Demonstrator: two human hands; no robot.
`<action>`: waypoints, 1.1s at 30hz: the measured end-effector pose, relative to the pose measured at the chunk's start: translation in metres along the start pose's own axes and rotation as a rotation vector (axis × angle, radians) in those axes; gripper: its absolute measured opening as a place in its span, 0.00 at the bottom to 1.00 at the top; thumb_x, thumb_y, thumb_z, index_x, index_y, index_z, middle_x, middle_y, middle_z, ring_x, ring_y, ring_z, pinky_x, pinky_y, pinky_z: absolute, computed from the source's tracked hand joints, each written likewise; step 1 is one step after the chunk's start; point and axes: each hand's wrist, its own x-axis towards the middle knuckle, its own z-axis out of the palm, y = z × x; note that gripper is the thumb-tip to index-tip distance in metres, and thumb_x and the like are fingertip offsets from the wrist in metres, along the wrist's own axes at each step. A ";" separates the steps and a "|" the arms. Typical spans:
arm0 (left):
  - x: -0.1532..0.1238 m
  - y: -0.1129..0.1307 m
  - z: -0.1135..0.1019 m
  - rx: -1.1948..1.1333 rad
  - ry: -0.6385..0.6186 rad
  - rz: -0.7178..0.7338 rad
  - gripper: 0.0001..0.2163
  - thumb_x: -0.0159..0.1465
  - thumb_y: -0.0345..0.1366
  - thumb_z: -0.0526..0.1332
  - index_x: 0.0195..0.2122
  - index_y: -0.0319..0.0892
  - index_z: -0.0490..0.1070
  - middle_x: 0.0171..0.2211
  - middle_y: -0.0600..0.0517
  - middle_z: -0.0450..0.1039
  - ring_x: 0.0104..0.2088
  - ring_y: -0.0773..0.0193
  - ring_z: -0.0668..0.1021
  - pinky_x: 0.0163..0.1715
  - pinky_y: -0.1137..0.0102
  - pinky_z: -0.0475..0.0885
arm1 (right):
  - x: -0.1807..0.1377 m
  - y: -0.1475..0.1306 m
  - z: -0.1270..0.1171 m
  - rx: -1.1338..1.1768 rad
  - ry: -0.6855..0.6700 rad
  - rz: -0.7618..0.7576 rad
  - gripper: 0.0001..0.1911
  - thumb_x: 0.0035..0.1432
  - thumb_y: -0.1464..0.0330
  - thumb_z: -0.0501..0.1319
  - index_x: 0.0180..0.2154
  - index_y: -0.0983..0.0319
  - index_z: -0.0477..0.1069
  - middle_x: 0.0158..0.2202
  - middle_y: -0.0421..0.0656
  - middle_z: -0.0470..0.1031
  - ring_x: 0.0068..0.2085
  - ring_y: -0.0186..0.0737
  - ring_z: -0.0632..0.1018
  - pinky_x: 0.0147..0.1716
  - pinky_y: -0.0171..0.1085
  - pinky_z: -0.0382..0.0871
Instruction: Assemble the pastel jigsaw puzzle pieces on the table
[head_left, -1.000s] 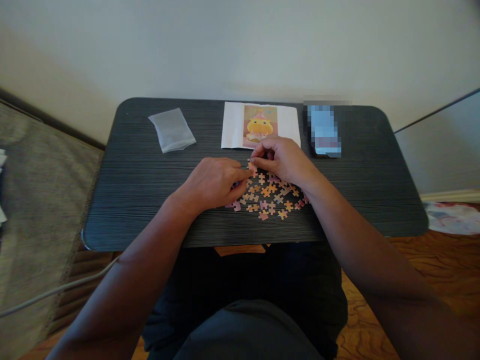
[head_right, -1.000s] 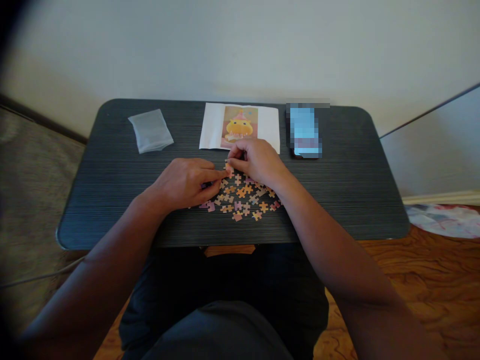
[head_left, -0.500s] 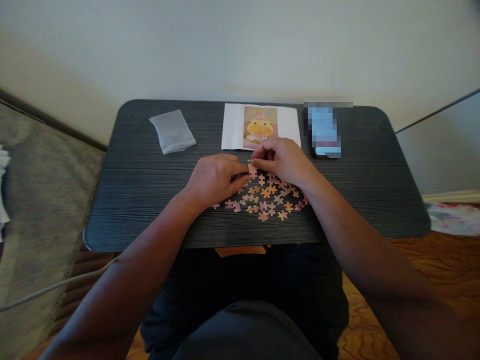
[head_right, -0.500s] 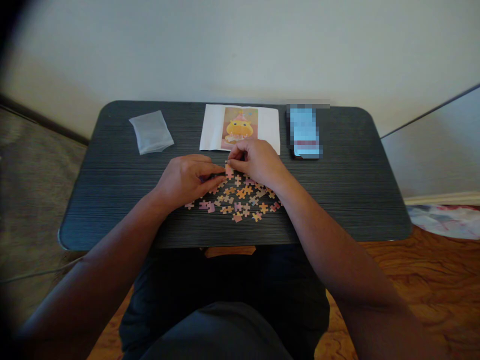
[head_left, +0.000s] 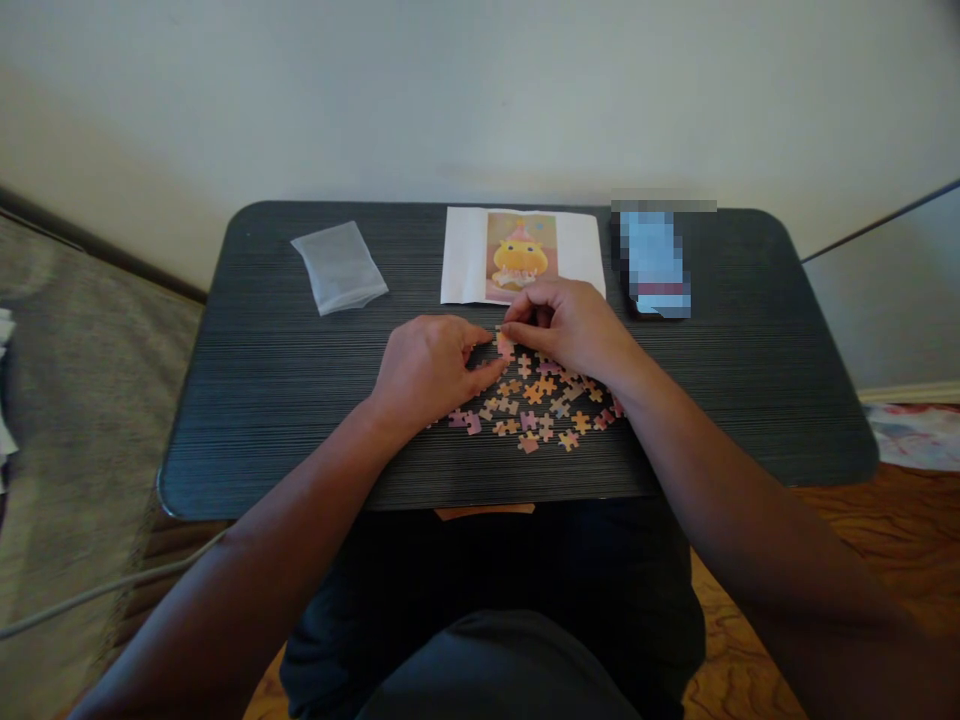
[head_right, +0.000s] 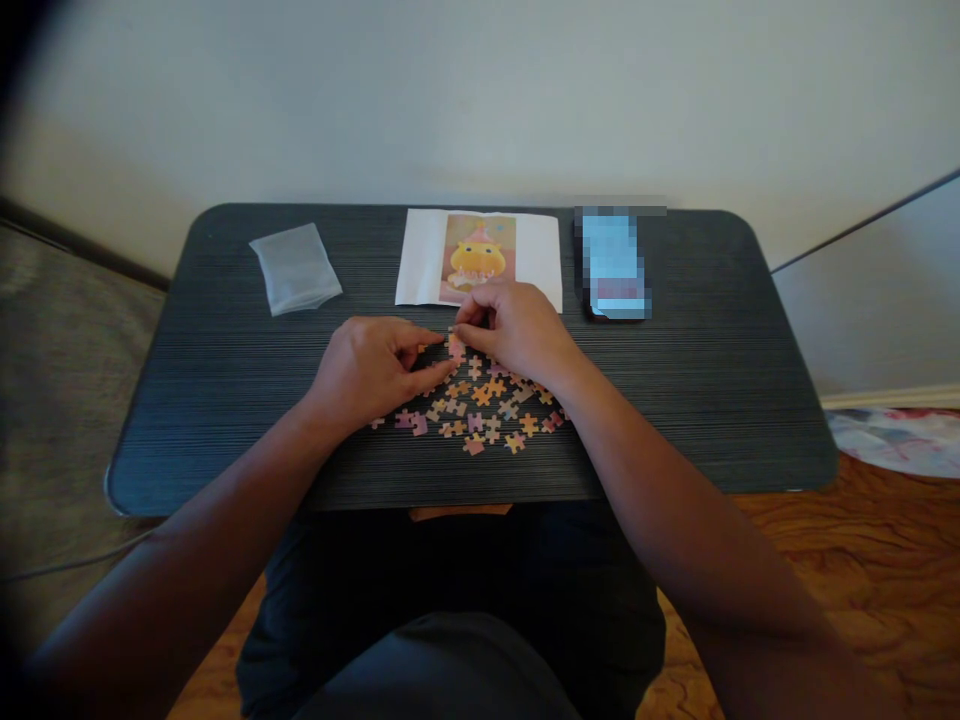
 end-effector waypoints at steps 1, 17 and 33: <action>0.000 0.001 0.000 -0.001 0.000 -0.004 0.12 0.71 0.46 0.70 0.40 0.45 0.89 0.24 0.53 0.78 0.24 0.65 0.73 0.28 0.67 0.62 | 0.000 -0.001 0.000 0.000 -0.002 0.000 0.07 0.64 0.62 0.75 0.35 0.57 0.83 0.33 0.41 0.81 0.33 0.39 0.75 0.35 0.45 0.65; -0.003 0.016 -0.003 -0.086 -0.047 -0.140 0.10 0.71 0.38 0.69 0.35 0.44 0.89 0.22 0.53 0.77 0.21 0.67 0.68 0.27 0.65 0.57 | -0.002 -0.007 -0.005 -0.002 -0.023 0.067 0.05 0.65 0.64 0.73 0.37 0.58 0.85 0.34 0.42 0.81 0.31 0.36 0.72 0.31 0.41 0.63; -0.004 0.015 -0.001 -0.093 -0.031 -0.151 0.09 0.70 0.39 0.69 0.38 0.44 0.90 0.23 0.53 0.79 0.22 0.65 0.72 0.29 0.65 0.62 | -0.004 -0.010 -0.007 -0.002 -0.018 0.058 0.06 0.67 0.64 0.72 0.38 0.59 0.85 0.33 0.41 0.79 0.31 0.35 0.72 0.32 0.41 0.62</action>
